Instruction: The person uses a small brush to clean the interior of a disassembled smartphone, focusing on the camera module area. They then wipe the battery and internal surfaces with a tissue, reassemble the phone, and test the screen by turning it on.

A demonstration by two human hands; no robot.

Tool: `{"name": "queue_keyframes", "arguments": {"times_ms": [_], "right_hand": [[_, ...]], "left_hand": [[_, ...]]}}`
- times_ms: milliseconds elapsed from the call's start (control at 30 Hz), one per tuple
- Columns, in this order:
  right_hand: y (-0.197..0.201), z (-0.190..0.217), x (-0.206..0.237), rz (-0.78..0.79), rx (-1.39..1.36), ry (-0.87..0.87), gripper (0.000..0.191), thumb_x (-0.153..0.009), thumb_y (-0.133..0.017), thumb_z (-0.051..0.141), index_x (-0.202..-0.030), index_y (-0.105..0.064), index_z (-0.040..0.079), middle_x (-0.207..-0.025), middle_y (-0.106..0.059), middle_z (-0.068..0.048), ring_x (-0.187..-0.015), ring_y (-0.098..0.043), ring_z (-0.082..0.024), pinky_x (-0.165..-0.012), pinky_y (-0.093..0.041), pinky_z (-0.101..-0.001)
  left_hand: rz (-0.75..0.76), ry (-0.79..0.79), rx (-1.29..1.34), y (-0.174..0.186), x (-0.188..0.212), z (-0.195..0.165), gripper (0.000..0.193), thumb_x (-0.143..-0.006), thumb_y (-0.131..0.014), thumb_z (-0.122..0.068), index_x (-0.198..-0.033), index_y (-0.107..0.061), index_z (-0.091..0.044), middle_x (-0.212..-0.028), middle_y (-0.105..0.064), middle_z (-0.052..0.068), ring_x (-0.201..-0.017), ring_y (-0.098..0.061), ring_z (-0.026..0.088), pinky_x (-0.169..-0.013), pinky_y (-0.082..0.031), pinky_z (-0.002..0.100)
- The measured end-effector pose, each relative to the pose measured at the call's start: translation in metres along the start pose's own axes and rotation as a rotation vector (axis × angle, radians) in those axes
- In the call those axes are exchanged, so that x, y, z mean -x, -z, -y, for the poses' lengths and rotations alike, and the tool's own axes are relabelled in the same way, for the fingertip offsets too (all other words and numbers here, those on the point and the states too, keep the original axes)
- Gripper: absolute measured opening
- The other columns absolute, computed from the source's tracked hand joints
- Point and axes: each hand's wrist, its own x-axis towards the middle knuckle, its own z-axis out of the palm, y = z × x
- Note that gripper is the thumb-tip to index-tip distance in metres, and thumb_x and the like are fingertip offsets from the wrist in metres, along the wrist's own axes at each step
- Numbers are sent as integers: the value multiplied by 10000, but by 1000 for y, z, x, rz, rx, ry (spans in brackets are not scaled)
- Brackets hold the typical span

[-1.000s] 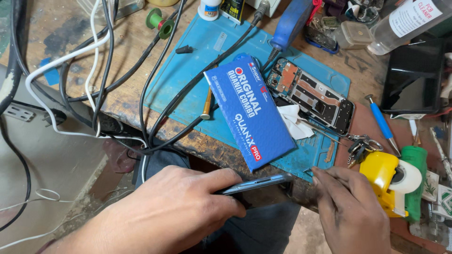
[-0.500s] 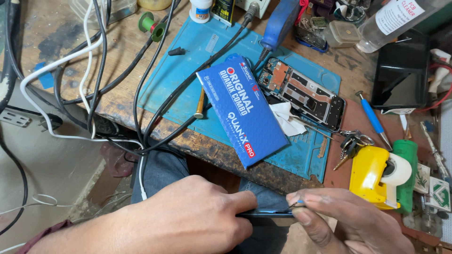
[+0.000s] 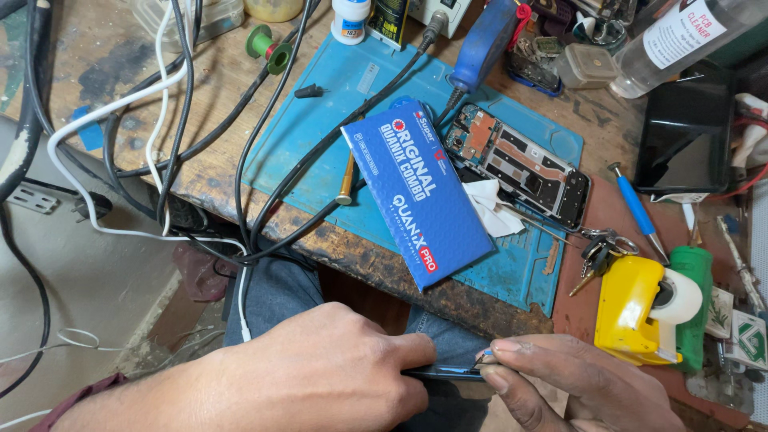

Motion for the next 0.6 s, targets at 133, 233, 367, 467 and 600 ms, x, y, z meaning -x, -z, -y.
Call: {"name": "queue_keyframes", "arguments": {"times_ms": [133, 233, 367, 467, 600], "right_hand": [[-6, 0, -2, -34, -33, 29, 299, -819, -831, 116, -1088, -703, 129, -921, -799, -45, -886, -815, -134, -824, -658, -293], [-7, 2, -2, 9, -67, -39, 275, -809, -856, 117, -1054, -739, 160, -909, -827, -16, -801, -771, -102, -689, -627, -232], [-8, -6, -12, 27, -102, 159, 270, -823, -849, 110, -1053, -717, 162, -917, -804, -7, -845, -770, -120, -744, -662, -220], [-7, -11, -20, 108, -76, 272, 261, -842, -828, 141, -1079, -717, 154, -954, -805, -22, -883, -777, -149, -780, -665, -260], [8, -12, -22, 361, -22, 325, 320, -881, -725, 188, -1194, -681, 132, -1057, -803, -70, -971, -779, -203, -853, -659, -309]], "left_hand": [[6, 4, 1, 2, 2, 2, 93, -828, -640, -169, -834, -666, -80, -948, -604, 95, -636, -684, 311, -490, -526, 452], [19, 9, -1, 5, 3, 4, 83, -835, -631, -165, -863, -667, -96, -948, -599, 86, -643, -681, 315, -486, -520, 454], [-6, -26, 55, 10, 6, 4, 77, -861, -625, -159, -882, -657, -92, -968, -599, 86, -669, -678, 319, -529, -524, 455], [4, -48, 57, 16, 7, 6, 80, -874, -621, -158, -872, -636, -80, -1005, -604, 86, -692, -679, 317, -544, -522, 455], [2, -29, 96, 25, 17, 6, 71, -858, -621, -160, -863, -631, -90, -1042, -620, 70, -725, -686, 314, -582, -525, 452]]}}
